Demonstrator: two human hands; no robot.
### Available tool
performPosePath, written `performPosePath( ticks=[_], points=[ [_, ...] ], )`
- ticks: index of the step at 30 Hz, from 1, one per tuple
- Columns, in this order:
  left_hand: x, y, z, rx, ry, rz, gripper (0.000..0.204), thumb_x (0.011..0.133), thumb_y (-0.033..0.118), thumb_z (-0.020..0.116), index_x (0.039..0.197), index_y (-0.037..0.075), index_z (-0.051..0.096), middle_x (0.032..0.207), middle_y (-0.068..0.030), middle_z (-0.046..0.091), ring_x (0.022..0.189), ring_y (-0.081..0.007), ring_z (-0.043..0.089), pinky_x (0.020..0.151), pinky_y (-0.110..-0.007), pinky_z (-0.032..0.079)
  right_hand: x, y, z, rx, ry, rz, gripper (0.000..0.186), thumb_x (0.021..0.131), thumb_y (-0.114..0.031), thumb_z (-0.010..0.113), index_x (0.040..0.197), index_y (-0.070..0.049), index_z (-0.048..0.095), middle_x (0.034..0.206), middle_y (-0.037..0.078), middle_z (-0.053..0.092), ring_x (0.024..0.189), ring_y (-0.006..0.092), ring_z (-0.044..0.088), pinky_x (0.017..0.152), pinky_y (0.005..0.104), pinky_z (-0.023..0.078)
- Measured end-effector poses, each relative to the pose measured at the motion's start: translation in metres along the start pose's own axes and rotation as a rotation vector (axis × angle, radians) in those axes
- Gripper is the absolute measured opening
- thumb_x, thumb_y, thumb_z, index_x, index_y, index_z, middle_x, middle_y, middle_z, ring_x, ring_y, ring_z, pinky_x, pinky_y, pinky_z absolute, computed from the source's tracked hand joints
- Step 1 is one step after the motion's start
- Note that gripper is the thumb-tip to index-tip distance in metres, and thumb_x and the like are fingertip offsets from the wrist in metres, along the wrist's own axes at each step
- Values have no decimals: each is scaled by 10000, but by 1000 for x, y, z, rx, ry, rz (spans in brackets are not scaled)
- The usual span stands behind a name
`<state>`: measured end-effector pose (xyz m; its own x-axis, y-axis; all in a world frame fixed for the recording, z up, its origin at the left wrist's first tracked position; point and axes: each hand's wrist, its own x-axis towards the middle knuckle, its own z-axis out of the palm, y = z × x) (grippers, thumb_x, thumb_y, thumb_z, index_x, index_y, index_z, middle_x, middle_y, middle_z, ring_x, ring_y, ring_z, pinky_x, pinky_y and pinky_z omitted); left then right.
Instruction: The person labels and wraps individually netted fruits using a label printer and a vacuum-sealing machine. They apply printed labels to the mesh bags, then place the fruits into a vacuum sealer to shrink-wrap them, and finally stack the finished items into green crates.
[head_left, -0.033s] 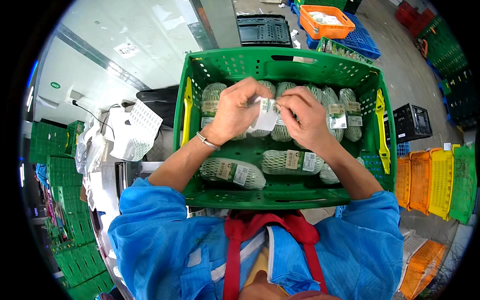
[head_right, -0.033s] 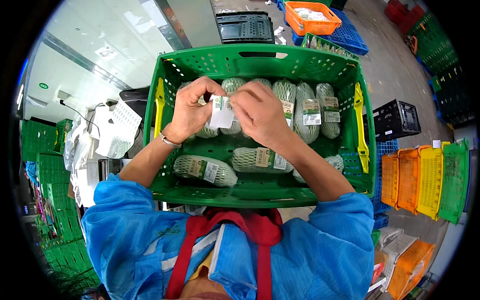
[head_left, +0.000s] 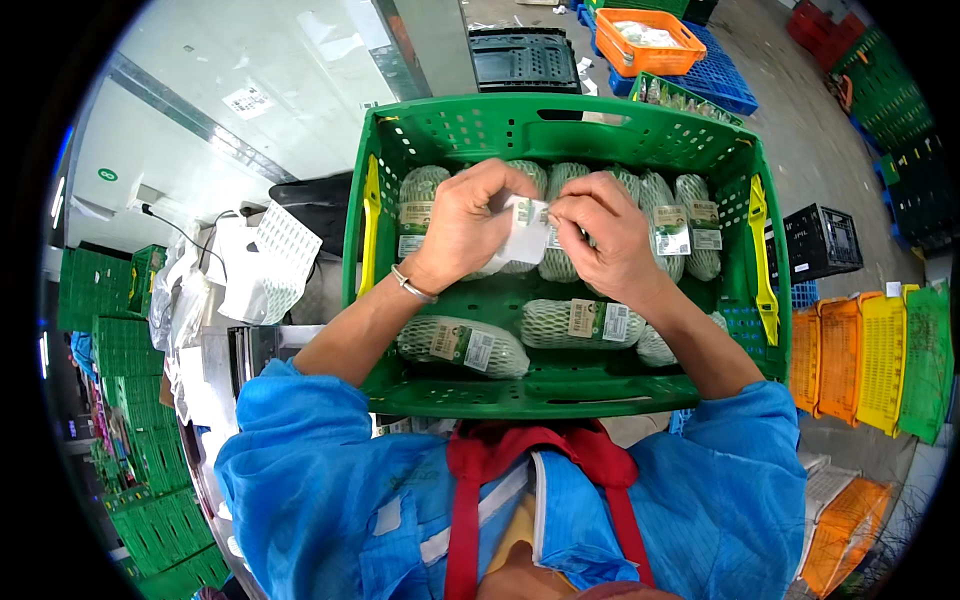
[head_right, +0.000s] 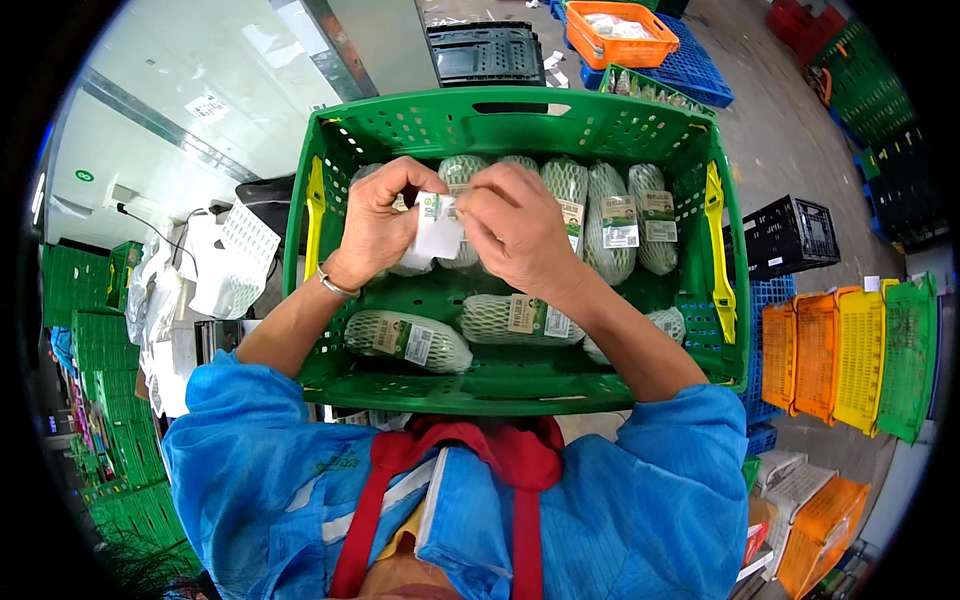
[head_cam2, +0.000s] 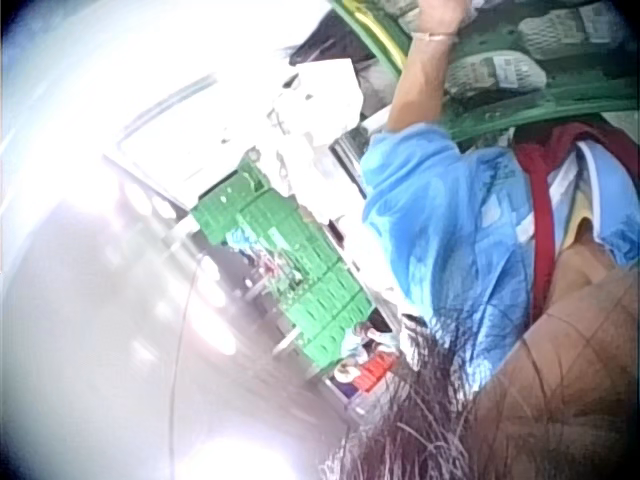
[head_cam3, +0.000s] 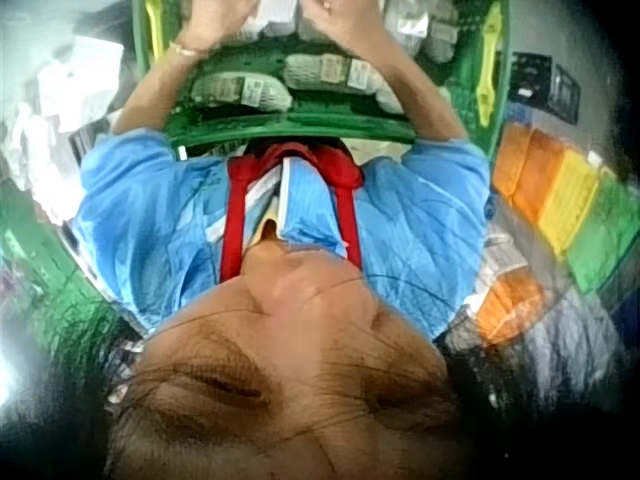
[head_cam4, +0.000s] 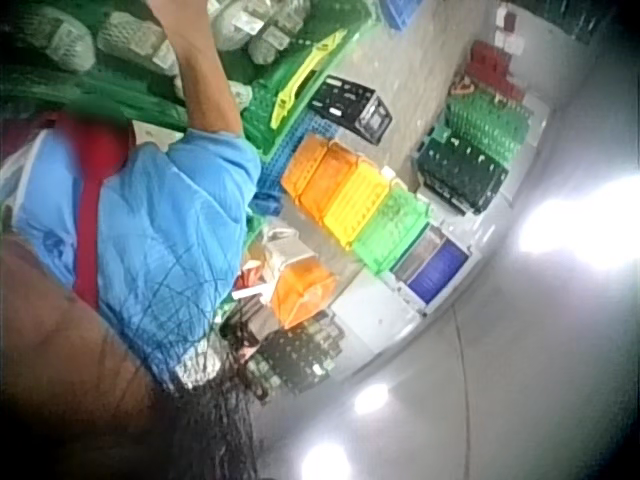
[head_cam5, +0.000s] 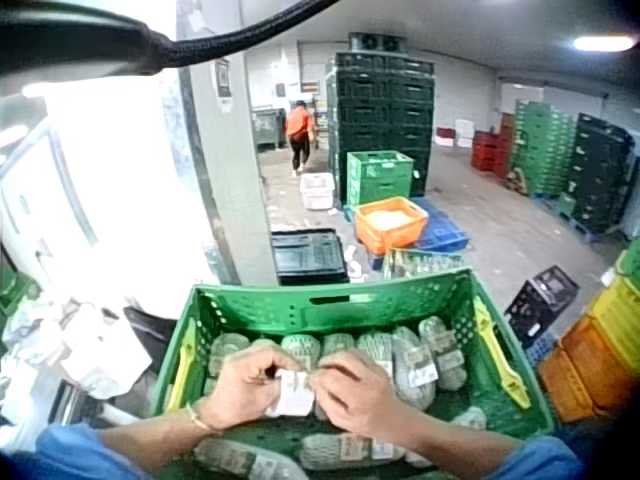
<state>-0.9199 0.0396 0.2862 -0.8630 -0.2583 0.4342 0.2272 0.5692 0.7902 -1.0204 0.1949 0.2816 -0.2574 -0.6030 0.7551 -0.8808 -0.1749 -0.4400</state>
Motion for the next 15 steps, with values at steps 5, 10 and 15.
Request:
performPosePath(
  ticks=[5, 10, 15],
  points=[
    [4, -1, -10, 43, 21, 129, 222, 683, -116, 596, 835, 36, 651, 799, -55, 583, 753, -168, 573, 637, -272, 462, -29, 87, -23, 578, 319, 1008, 43, 758, -57, 614, 771, -33, 582, 677, -4, 508, 631, 92, 442, 579, 243, 362],
    [13, 1, -5, 106, -75, 220, 259, 705, -125, 577, 878, 50, 657, 866, -73, 583, 813, -194, 567, 691, -279, 459, -77, 167, -3, 142, 184, 1301, 187, 747, -147, 654, 780, 16, 567, 746, 90, 589, 663, 192, 536, 611, 317, 417],
    [23, 0, 7, 108, -40, 309, 244, 732, -83, 617, 933, 55, 607, 861, -69, 625, 769, -206, 599, 673, -286, 483, -86, 172, 18, -513, -145, 934, 263, 723, -160, 679, 796, 39, 523, 682, 185, 553, 612, 346, 534, 604, 379, 456]
  ],
)
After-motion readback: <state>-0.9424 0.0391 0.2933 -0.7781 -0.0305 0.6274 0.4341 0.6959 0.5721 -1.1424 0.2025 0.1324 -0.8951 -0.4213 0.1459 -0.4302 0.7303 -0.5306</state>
